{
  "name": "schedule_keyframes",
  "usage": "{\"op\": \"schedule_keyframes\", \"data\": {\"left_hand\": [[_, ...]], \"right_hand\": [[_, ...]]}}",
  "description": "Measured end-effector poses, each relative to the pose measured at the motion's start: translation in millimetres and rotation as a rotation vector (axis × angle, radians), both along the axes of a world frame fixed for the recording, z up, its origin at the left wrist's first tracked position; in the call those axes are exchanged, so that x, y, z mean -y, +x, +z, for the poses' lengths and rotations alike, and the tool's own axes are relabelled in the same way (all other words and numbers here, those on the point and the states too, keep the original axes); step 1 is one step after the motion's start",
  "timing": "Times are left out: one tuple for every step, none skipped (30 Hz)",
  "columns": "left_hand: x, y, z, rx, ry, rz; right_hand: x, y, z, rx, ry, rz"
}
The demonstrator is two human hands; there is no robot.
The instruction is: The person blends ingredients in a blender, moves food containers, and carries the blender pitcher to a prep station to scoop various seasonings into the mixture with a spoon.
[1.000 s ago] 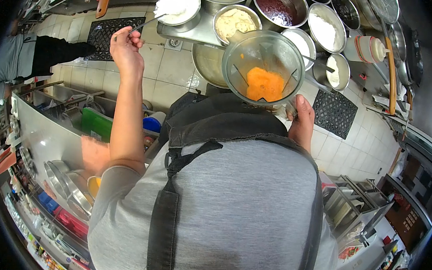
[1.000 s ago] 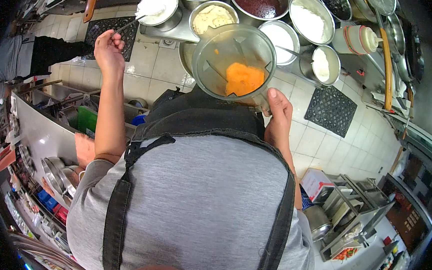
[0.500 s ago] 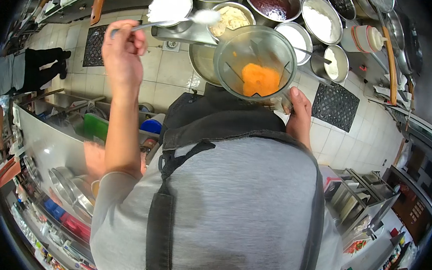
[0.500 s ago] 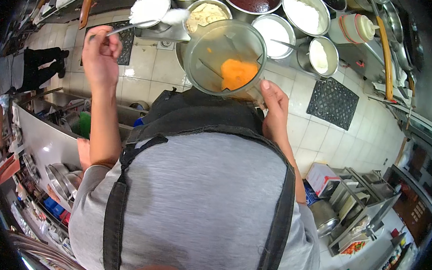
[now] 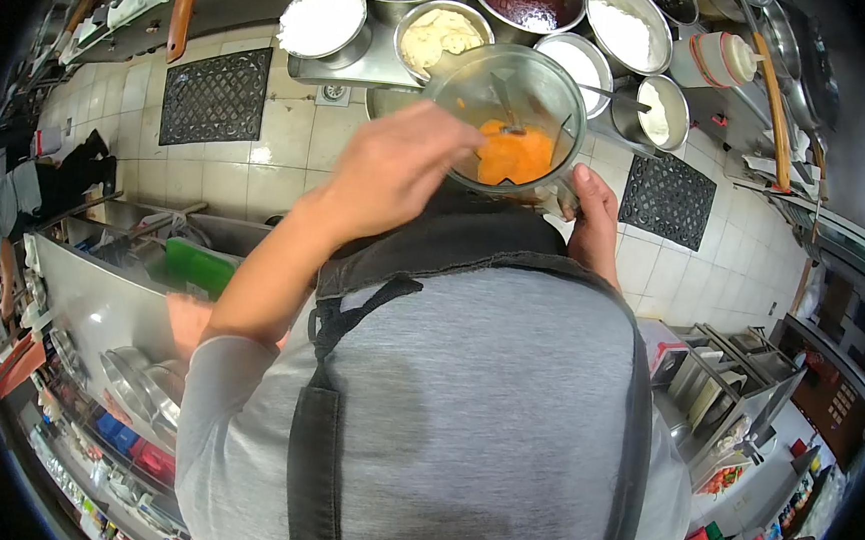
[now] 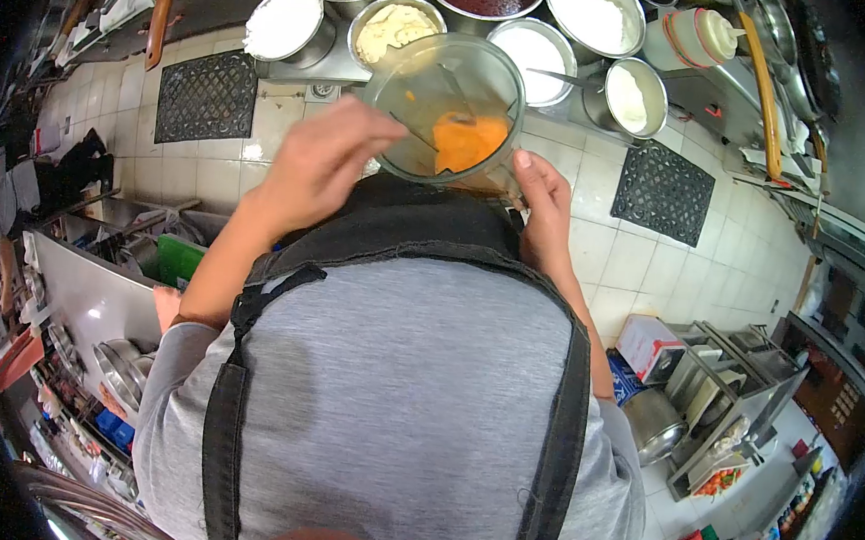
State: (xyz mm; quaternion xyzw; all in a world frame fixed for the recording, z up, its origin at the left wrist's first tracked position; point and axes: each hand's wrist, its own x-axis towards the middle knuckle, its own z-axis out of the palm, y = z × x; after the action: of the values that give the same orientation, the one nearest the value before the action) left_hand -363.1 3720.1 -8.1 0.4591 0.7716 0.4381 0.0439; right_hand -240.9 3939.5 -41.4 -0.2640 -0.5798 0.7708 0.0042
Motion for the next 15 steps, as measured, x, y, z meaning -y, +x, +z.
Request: {"op": "schedule_keyframes", "data": {"left_hand": [[8,-5,7,-0.014,0.067,0.054],[15,-10,13,-0.030,0.134,0.108],[22,-11,19,0.077,0.231,0.236],[30,-12,23,0.184,0.328,0.363],[38,-16,22,0.181,0.328,0.366],[46,-22,21,0.162,0.346,0.478],[52,-29,19,0.143,0.363,0.589],[56,-34,13,0.142,0.363,0.589],[60,-40,2,0.125,0.307,0.651],[60,-44,-8,0.108,0.250,0.712],[58,-47,-16,0.107,0.250,0.712],[55,-49,-25,0.091,0.245,0.710],[51,-50,-31,0.075,0.241,0.706],[46,-49,-35,0.115,0.234,0.725],[41,-50,-41,0.116,0.235,0.723]], "right_hand": [[-2,1,-2,-0.002,0.000,0.001],[-6,3,-5,0.012,0.024,-0.020],[-8,3,-7,0.025,0.047,-0.040],[-7,3,-6,0.022,0.046,-0.036],[-5,3,-4,0.034,0.053,-0.068],[-4,4,-3,0.048,0.060,-0.102],[-5,5,-4,0.046,0.059,-0.101],[-7,6,-5,0.050,0.062,-0.091],[-8,8,-6,0.054,0.065,-0.082],[-7,8,-5,0.054,0.064,-0.082],[-7,8,-5,0.049,0.073,-0.086],[-6,8,-4,0.045,0.083,-0.091],[-7,10,-5,0.045,0.083,-0.093],[-9,12,-8,0.051,0.080,-0.083],[-10,13,-9,0.055,0.078,-0.074]]}}
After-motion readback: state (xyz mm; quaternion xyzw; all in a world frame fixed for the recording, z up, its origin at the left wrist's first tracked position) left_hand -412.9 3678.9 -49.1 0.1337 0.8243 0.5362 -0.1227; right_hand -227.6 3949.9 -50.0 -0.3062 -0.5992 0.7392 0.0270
